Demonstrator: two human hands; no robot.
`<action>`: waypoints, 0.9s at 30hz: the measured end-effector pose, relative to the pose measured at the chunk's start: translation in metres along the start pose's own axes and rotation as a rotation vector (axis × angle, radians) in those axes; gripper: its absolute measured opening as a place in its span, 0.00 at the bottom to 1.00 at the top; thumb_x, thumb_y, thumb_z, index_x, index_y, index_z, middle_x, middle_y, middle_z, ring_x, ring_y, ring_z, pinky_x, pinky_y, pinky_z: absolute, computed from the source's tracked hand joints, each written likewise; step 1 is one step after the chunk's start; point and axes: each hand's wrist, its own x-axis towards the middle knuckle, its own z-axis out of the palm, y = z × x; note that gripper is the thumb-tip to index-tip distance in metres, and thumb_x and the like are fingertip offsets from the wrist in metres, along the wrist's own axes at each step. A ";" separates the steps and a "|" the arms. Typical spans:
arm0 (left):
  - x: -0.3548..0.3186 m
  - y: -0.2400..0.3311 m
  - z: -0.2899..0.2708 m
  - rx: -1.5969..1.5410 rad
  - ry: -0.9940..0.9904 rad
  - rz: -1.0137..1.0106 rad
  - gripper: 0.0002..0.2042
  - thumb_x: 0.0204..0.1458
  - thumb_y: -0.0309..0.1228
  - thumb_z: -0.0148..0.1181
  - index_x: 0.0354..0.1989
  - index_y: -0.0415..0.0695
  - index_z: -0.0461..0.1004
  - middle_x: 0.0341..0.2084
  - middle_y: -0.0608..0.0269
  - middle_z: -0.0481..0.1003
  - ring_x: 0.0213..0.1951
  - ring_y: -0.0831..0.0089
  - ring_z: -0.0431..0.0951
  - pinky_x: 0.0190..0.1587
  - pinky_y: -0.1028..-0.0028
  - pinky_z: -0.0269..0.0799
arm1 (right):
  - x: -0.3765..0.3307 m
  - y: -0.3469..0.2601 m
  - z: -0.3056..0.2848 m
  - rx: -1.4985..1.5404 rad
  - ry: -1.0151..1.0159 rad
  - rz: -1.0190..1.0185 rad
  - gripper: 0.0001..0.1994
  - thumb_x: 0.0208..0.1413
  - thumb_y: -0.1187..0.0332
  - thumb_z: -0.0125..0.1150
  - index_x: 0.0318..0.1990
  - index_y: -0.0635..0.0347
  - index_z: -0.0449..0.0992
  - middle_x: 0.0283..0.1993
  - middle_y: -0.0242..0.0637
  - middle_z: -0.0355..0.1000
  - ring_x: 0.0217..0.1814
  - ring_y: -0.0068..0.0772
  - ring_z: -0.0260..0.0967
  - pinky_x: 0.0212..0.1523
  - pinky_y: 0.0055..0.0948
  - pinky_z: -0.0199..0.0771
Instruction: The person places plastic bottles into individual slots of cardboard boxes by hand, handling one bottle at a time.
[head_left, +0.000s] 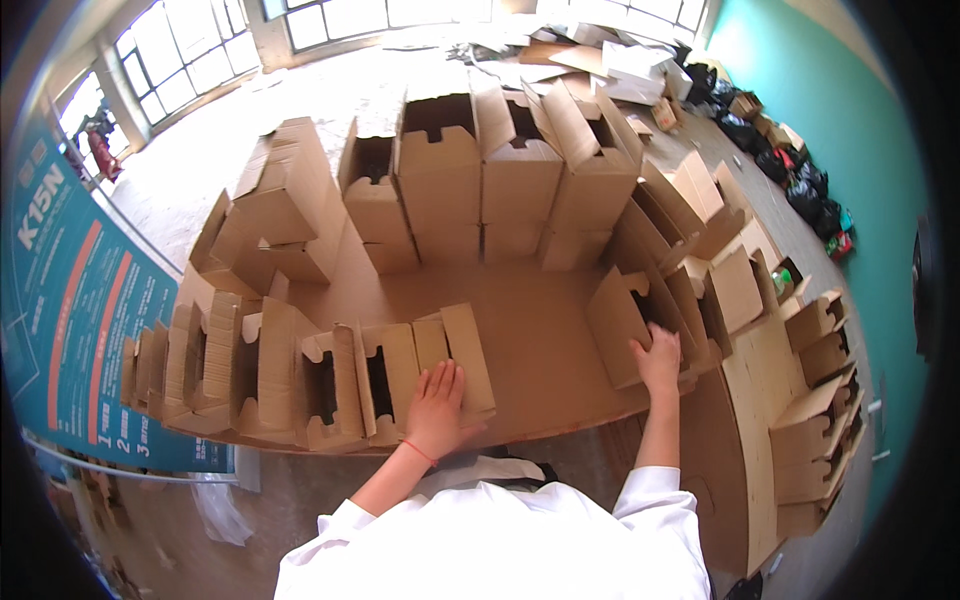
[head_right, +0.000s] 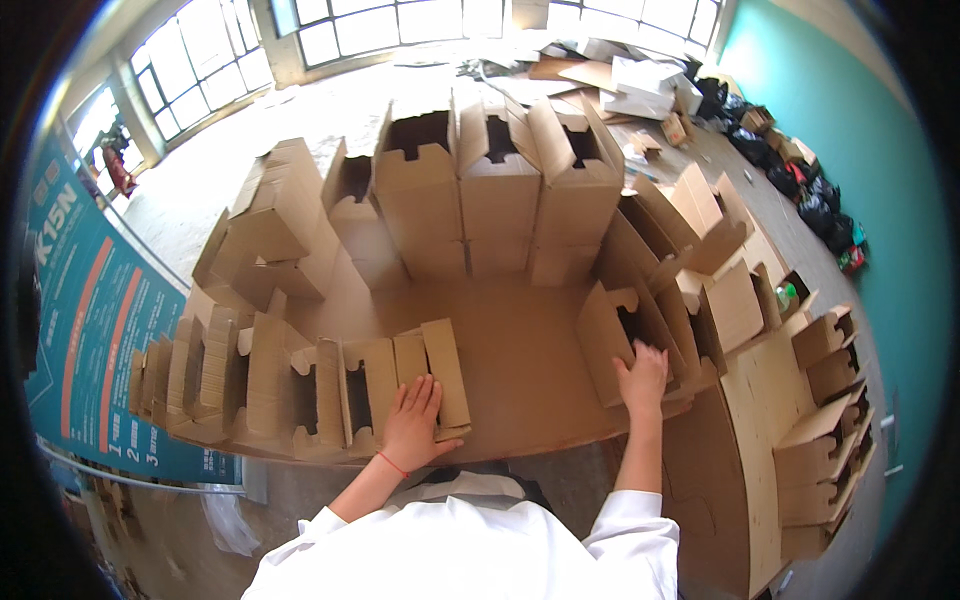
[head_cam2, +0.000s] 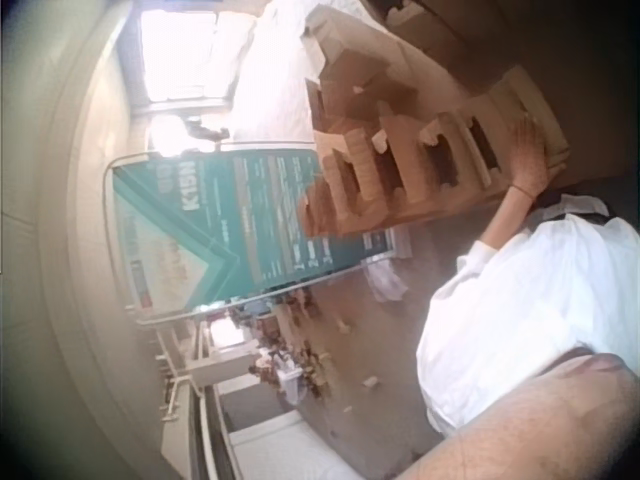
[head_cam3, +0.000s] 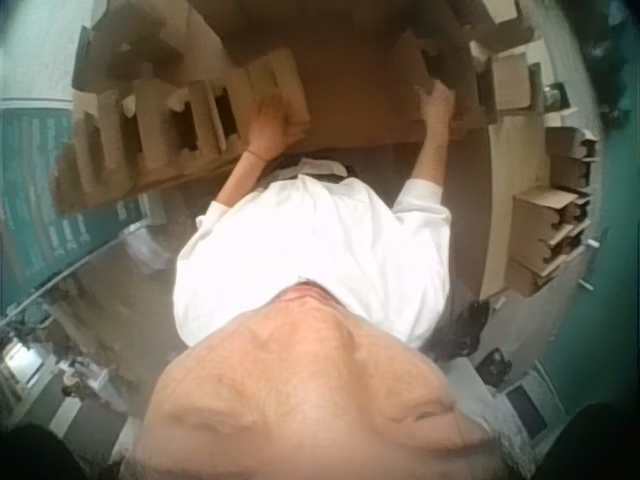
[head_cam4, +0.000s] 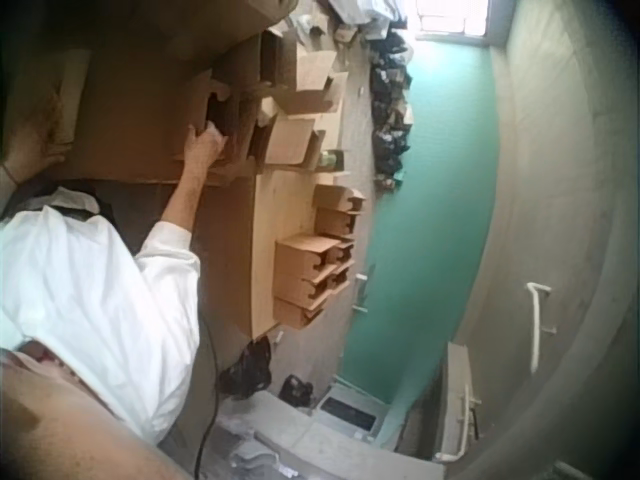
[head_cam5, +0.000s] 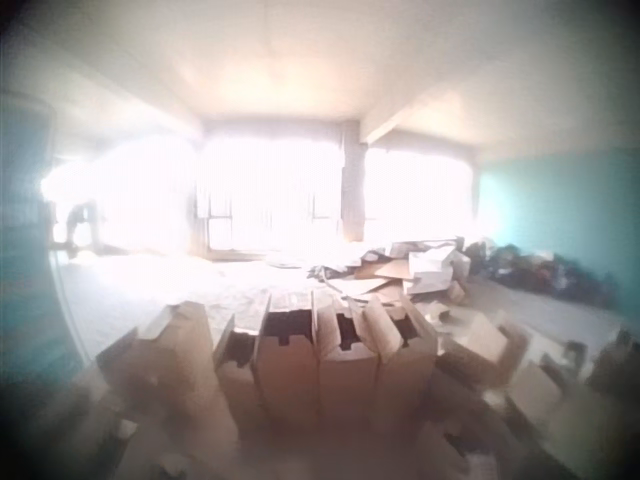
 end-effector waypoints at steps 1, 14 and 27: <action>0.000 0.001 -0.001 -0.008 -0.004 -0.003 0.50 0.43 0.62 0.60 0.67 0.36 0.52 0.68 0.48 0.52 0.70 0.59 0.48 0.70 0.58 0.37 | 0.000 0.007 0.002 0.084 -0.062 -0.060 0.16 0.51 0.65 0.64 0.43 0.69 0.76 0.42 0.55 0.74 0.49 0.54 0.70 0.63 0.44 0.60; 0.000 0.003 -0.012 -0.029 -0.040 -0.029 0.51 0.42 0.61 0.61 0.67 0.35 0.52 0.68 0.48 0.52 0.70 0.59 0.49 0.70 0.57 0.39 | -0.049 -0.138 0.013 0.210 -0.398 -0.304 0.15 0.56 0.64 0.49 0.40 0.69 0.75 0.38 0.54 0.73 0.44 0.58 0.70 0.45 0.47 0.71; 0.030 0.034 -0.019 -0.516 0.230 -0.146 0.32 0.55 0.49 0.53 0.61 0.34 0.63 0.65 0.40 0.54 0.68 0.42 0.49 0.68 0.52 0.41 | -0.093 -0.167 0.030 0.291 -0.251 -0.669 0.18 0.54 0.73 0.53 0.53 0.63 0.72 0.48 0.46 0.72 0.53 0.47 0.66 0.59 0.40 0.64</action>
